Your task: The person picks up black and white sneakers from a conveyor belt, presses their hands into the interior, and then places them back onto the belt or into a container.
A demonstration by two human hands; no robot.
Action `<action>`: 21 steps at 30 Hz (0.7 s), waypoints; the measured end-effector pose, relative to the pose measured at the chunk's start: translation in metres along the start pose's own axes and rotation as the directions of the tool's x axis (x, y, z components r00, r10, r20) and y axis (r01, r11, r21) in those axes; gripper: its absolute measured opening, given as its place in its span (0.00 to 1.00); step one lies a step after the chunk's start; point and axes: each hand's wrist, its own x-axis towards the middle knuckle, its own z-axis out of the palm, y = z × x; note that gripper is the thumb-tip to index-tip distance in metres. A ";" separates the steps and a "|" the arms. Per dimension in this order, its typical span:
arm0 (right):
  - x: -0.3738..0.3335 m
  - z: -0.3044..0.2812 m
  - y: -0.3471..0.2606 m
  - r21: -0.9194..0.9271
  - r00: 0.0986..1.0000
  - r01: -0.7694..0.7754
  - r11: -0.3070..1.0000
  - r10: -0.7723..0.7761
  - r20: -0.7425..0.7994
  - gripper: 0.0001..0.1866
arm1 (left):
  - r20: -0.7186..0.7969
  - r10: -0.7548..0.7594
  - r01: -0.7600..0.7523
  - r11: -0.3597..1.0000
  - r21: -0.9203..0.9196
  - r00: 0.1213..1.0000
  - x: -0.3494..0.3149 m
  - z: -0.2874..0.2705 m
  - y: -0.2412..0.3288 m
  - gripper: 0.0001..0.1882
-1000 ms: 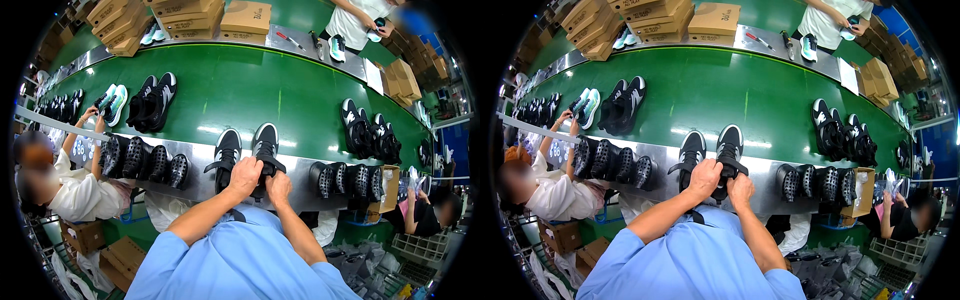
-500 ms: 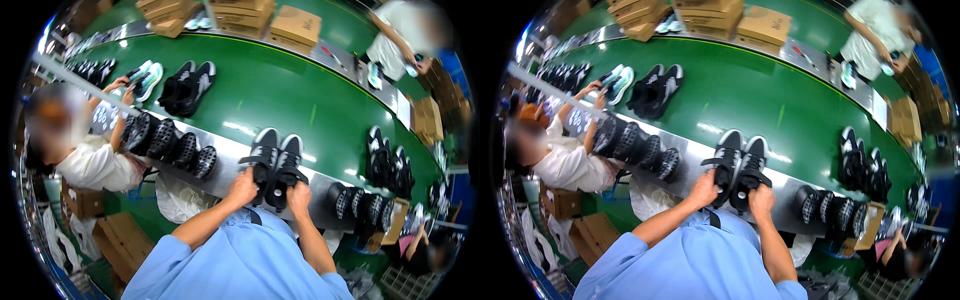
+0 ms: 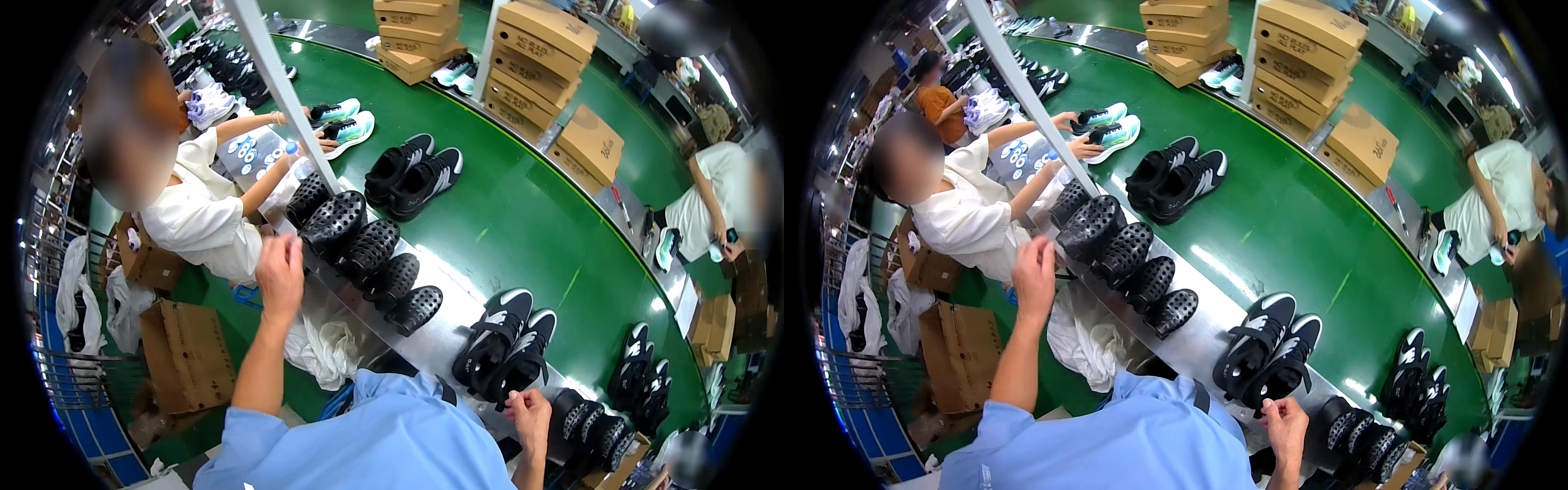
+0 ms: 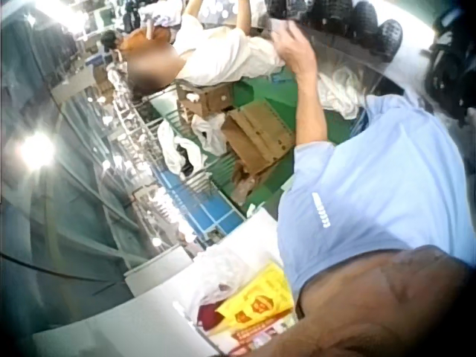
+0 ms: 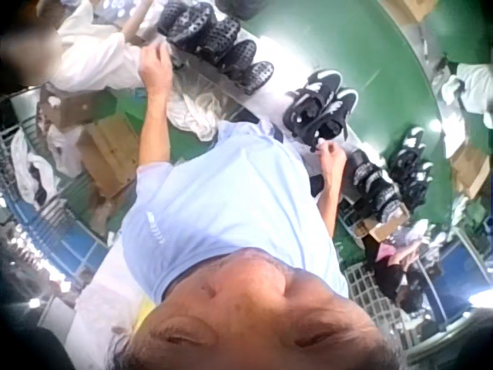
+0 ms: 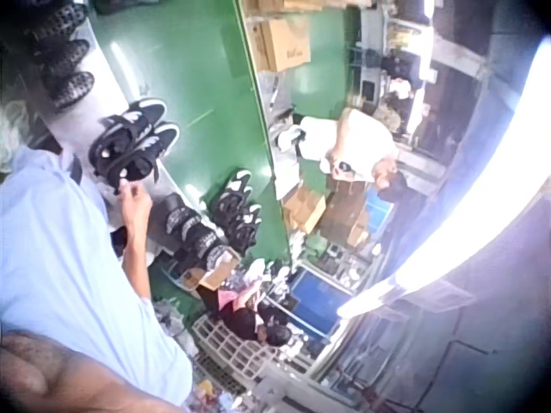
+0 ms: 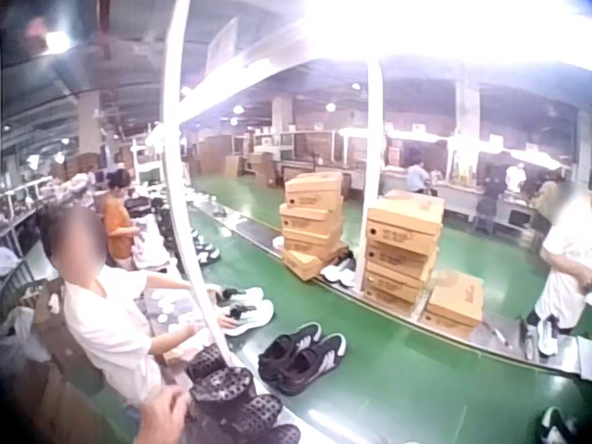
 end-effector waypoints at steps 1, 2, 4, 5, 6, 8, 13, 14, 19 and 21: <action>0.000 0.006 -0.006 0.040 1.000 0.006 0.999 -0.007 0.018 0.15 | 0.013 -0.078 0.078 0.996 0.038 0.997 0.015 0.007 -0.020 0.12; 0.001 0.012 -0.012 0.035 0.999 0.028 0.999 -0.029 0.042 0.14 | -0.002 -0.088 0.088 0.995 0.041 0.996 0.025 0.015 -0.044 0.12; 0.000 0.021 -0.021 0.003 0.996 0.048 0.999 -0.048 0.071 0.14 | -0.032 0.106 -0.094 0.961 0.260 0.994 0.038 0.041 -0.091 0.21; -0.001 0.025 -0.027 0.002 0.996 0.048 0.999 -0.048 0.079 0.14 | -0.047 0.097 -0.082 0.963 0.258 0.994 0.043 0.054 -0.104 0.21; -0.003 0.029 -0.030 0.001 0.996 0.043 0.999 -0.042 0.084 0.14 | 0.014 0.046 -0.048 0.959 0.279 0.999 0.049 0.062 -0.107 0.23; -0.006 0.035 -0.040 -0.014 0.995 0.032 0.999 -0.031 0.095 0.14 | 0.085 -0.077 0.046 0.947 0.319 0.993 0.055 0.074 -0.115 0.28; -0.013 0.048 -0.072 -0.121 0.986 0.075 0.990 -0.056 0.156 0.12 | 0.045 -0.106 0.095 0.975 0.200 0.993 0.063 0.090 -0.131 0.27; -0.013 0.050 -0.084 -0.091 0.975 0.088 0.992 -0.066 0.214 0.13 | 0.037 -0.083 0.075 0.981 0.179 0.996 0.065 0.090 -0.136 0.27; -0.025 0.106 -0.215 0.064 0.630 0.515 0.855 -0.428 0.648 0.38 | 0.023 -0.027 0.027 0.999 0.024 0.999 0.065 0.089 -0.133 0.24; -0.049 0.140 -0.302 0.091 0.378 0.690 0.718 -0.465 0.800 0.38 | 0.013 -0.037 0.036 0.999 0.036 0.999 0.059 0.071 -0.126 0.23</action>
